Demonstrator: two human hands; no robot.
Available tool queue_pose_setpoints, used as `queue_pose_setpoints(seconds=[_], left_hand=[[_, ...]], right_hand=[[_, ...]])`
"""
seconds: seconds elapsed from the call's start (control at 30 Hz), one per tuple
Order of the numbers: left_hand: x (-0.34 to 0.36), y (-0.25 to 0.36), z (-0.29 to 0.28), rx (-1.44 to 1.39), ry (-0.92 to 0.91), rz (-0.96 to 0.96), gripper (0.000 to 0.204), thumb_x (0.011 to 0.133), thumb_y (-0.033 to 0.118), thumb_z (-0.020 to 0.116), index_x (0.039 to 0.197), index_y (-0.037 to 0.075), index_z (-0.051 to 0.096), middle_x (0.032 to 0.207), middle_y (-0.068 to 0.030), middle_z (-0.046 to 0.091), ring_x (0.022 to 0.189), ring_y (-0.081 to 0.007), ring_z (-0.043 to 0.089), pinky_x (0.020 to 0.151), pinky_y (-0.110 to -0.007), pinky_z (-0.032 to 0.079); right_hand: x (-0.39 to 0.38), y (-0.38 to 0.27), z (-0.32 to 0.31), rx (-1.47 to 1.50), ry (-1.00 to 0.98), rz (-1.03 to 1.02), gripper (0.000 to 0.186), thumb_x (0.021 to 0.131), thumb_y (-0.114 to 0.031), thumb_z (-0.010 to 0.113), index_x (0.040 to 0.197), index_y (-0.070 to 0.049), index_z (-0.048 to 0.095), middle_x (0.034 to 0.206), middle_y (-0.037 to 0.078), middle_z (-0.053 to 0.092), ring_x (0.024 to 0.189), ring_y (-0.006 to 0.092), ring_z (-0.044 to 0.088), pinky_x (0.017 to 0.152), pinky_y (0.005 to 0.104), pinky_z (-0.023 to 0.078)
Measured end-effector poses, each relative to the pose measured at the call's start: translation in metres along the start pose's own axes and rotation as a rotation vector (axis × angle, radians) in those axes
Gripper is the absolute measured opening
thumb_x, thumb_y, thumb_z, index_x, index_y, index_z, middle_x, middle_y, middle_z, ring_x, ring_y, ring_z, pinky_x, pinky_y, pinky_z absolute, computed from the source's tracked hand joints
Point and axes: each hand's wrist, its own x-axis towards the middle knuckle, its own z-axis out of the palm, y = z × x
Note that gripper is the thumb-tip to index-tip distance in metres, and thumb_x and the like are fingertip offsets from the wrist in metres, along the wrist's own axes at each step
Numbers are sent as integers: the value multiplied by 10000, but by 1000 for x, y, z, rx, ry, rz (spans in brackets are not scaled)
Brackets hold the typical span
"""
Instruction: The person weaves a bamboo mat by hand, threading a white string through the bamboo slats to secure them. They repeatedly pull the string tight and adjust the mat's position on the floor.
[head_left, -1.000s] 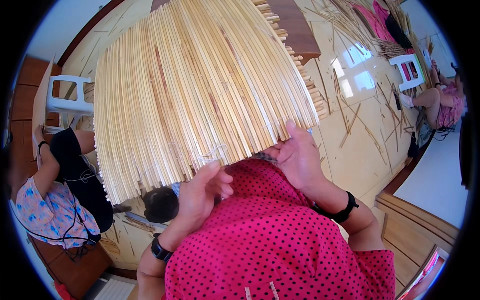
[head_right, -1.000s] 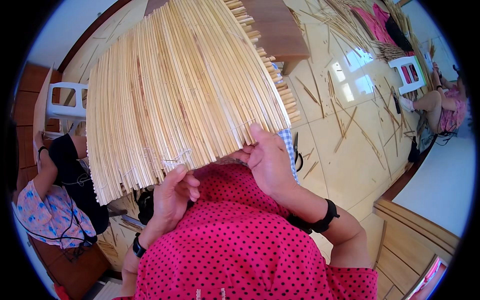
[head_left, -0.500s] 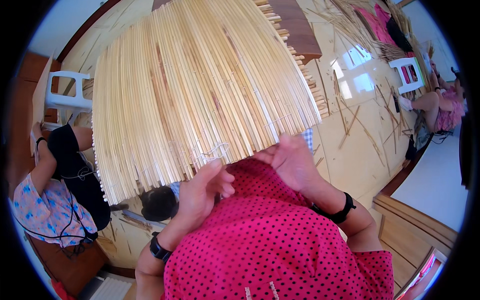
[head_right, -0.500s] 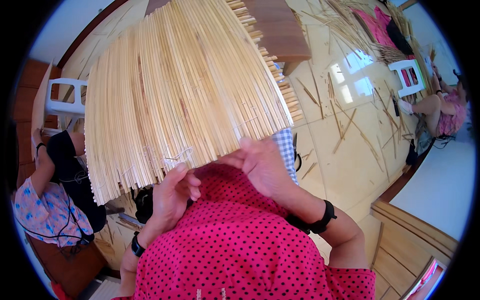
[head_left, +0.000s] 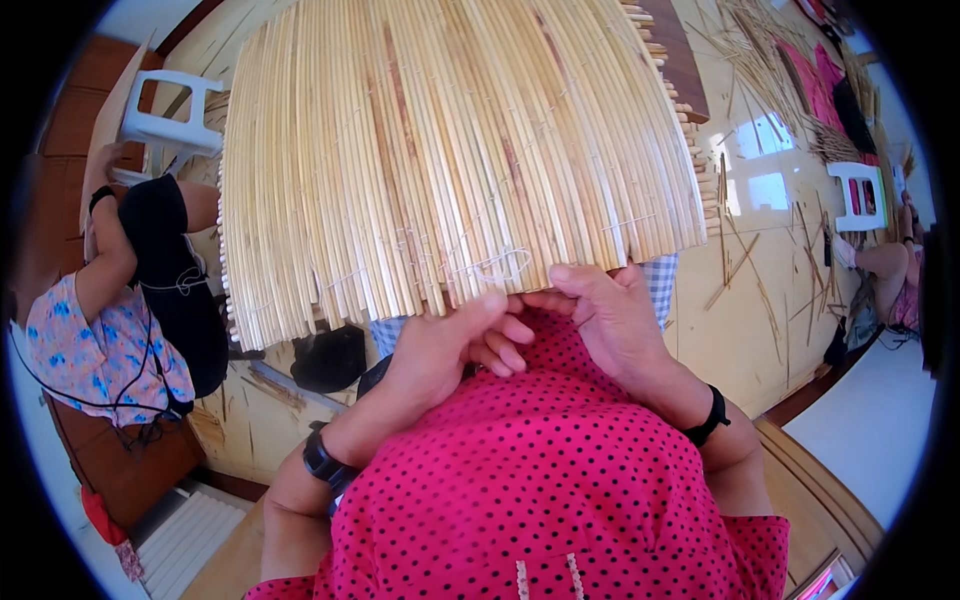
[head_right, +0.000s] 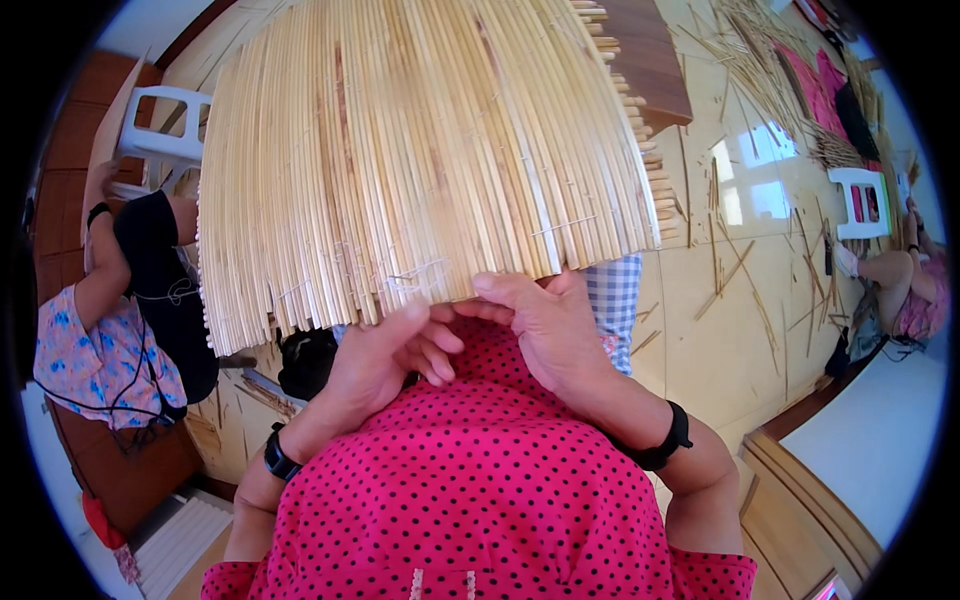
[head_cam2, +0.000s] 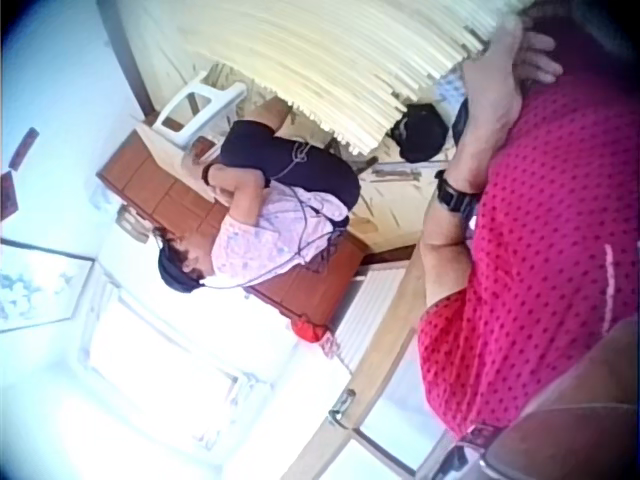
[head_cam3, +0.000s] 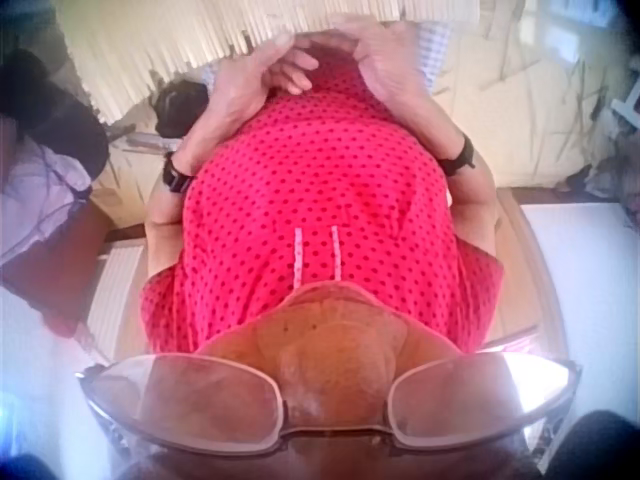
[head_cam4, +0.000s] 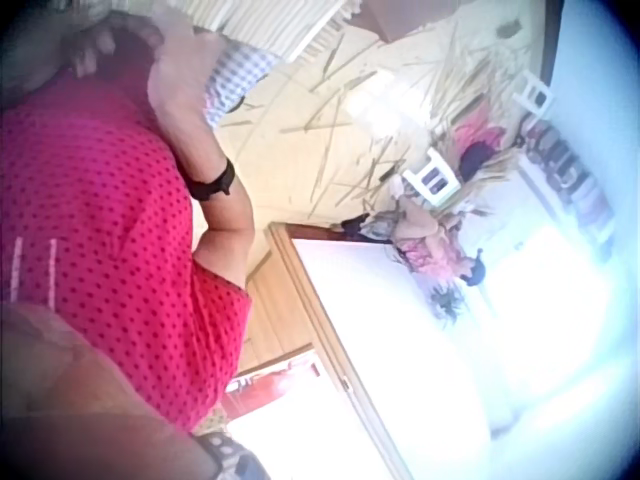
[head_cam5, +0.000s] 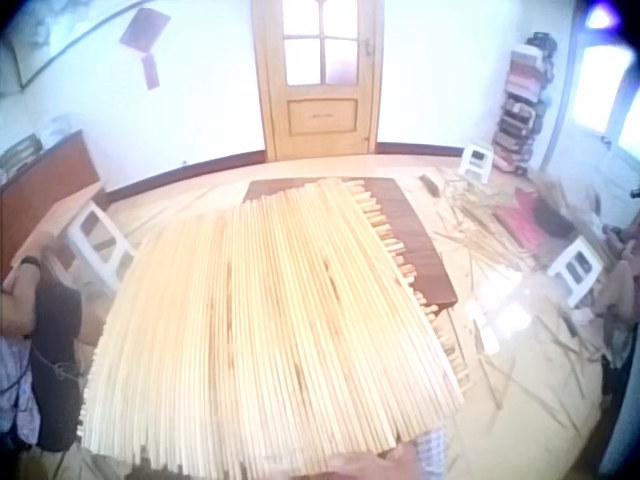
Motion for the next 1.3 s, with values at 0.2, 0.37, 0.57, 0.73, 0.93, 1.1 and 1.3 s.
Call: queue_pose_setpoints(seconds=[0.2,0.37,0.57,0.73,0.93,1.1,1.3], left_hand=[[-50,29,-18,1447,-131,1033,224,776,169,825,962,89,728,785,-68,705,700,-191,691,585,-284,503],[-32,44,-9,1982,202,1513,257,757,162,817,985,103,716,1033,-67,668,929,-251,675,770,-378,538],[-11,45,-18,1631,157,1401,299,728,168,802,984,49,704,1025,-88,671,935,-227,673,803,-372,552],[-30,59,-16,1332,164,1233,337,710,203,854,948,22,699,956,-119,685,834,-291,680,708,-361,551],[-46,15,-32,1105,-4,723,184,727,201,850,786,92,715,626,-3,629,514,-158,603,465,-275,440],[-39,28,-36,1800,315,1614,227,753,183,805,967,161,731,940,35,669,788,-137,636,712,-287,479],[-10,31,-45,1718,312,1738,284,703,162,761,987,148,752,998,14,599,912,-168,604,833,-331,462]], right_hand=[[0,0,3,35,47,-19,105,889,-14,680,929,83,684,900,142,694,825,219,697,837,392,606],[-2,-4,10,-20,98,-7,126,886,-23,685,920,98,680,914,153,696,829,222,698,826,385,605],[-7,-9,13,-63,91,15,168,890,-41,682,978,101,667,925,167,703,847,257,711,797,370,605],[-7,-8,6,-68,62,64,186,903,-67,678,999,90,659,919,171,704,881,299,722,774,378,611],[-7,-3,7,-37,80,167,169,921,-82,667,977,78,658,912,165,700,890,298,721,781,395,613],[-12,-4,17,-65,112,174,178,931,-111,666,982,60,663,939,172,705,904,293,717,809,408,605],[-11,-14,25,-80,43,269,234,962,-179,636,996,50,663,991,193,714,903,280,717,793,389,604]])
